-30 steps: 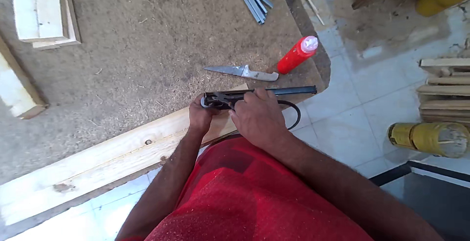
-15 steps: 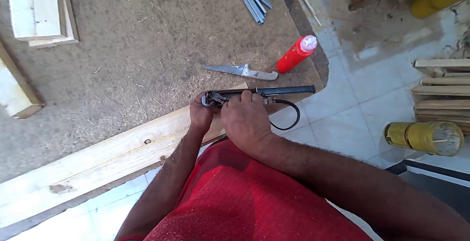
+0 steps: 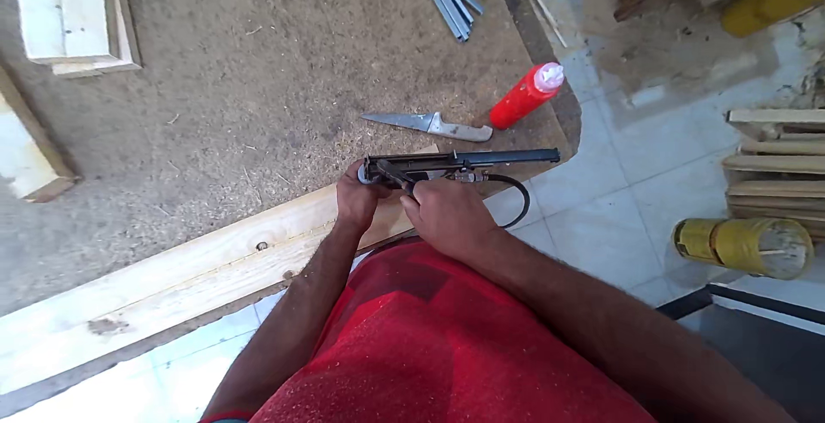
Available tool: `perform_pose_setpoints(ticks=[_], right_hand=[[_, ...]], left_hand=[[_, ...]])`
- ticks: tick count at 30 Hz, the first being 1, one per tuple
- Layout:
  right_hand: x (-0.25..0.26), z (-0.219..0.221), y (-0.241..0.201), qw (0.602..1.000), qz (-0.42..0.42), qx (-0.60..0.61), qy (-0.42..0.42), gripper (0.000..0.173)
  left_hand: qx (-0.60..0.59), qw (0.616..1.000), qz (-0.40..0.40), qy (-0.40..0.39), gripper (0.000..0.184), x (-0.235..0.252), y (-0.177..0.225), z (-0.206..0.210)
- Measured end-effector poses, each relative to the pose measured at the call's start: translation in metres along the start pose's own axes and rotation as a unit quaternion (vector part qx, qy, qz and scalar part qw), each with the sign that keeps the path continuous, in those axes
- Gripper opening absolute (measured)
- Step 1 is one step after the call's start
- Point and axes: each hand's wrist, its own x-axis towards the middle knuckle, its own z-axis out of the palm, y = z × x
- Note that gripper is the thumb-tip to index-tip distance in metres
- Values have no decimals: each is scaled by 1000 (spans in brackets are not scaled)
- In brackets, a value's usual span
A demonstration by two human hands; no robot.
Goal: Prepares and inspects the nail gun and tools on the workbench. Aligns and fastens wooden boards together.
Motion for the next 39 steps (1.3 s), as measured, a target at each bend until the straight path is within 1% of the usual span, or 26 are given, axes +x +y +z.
perform_pose_setpoints(ticks=[2, 6, 10, 12, 13, 15, 18, 21, 23, 25, 28, 29, 30, 32, 34, 36, 37, 39], right_hand=[[-5, 1, 1, 999, 5, -21, 24, 36], [-2, -12, -10, 996, 9, -89, 13, 36], [4, -19, -24, 991, 4, -135, -15, 36], [5, -25, -35, 989, 15, -145, -31, 27], [7, -31, -40, 987, 19, -152, -53, 22], [9, -40, -50, 982, 30, -164, -90, 20], [14, -49, -64, 975, 53, -171, -134, 22], [18, -54, -76, 969, 62, -190, -144, 20], [20, -58, -82, 965, 47, -206, -158, 19], [26, -64, -88, 951, 14, -241, -193, 18], [34, -66, -91, 906, -58, -346, -237, 16], [37, -66, -91, 896, -74, -361, -247, 17], [40, -68, -90, 895, -83, -355, -255, 16], [44, -72, -81, 911, -97, -311, -254, 15], [46, -72, -63, 927, -123, -272, -225, 13], [48, -73, -46, 939, -136, -245, -199, 13], [48, -72, -39, 943, -140, -236, -188, 14], [46, -66, -25, 951, -147, -215, -164, 13]], left_hand=[[7, 1000, 4, -1, 48, 1, -1, 0], [11, 1000, 13, -5, 47, -1, -3, 0], [25, 999, 26, -1, 44, -3, 0, 2], [22, 999, 25, 1, 44, -5, 2, 3], [23, 999, 24, 3, 43, -6, 4, 4], [32, 999, 24, 7, 41, -9, 9, 6], [67, 997, 32, 11, 34, -15, 19, 8], [92, 994, 50, 15, 19, -18, 25, 9], [97, 994, 52, 13, 14, -19, 27, 9], [92, 995, 25, 10, 15, -18, 31, 9], [88, 996, -3, 17, 16, -14, 31, 11], [79, 997, -4, 17, 15, -13, 31, 11], [71, 997, -4, 17, 14, -12, 30, 11], [73, 997, -12, 14, 13, -10, 30, 11], [66, 997, -32, 6, 21, -8, 31, 9], [35, 999, -38, 4, 36, -3, 24, 8], [26, 999, -28, 7, 39, 1, 16, 7], [16, 1000, -21, 6, 40, 4, 7, 5]])
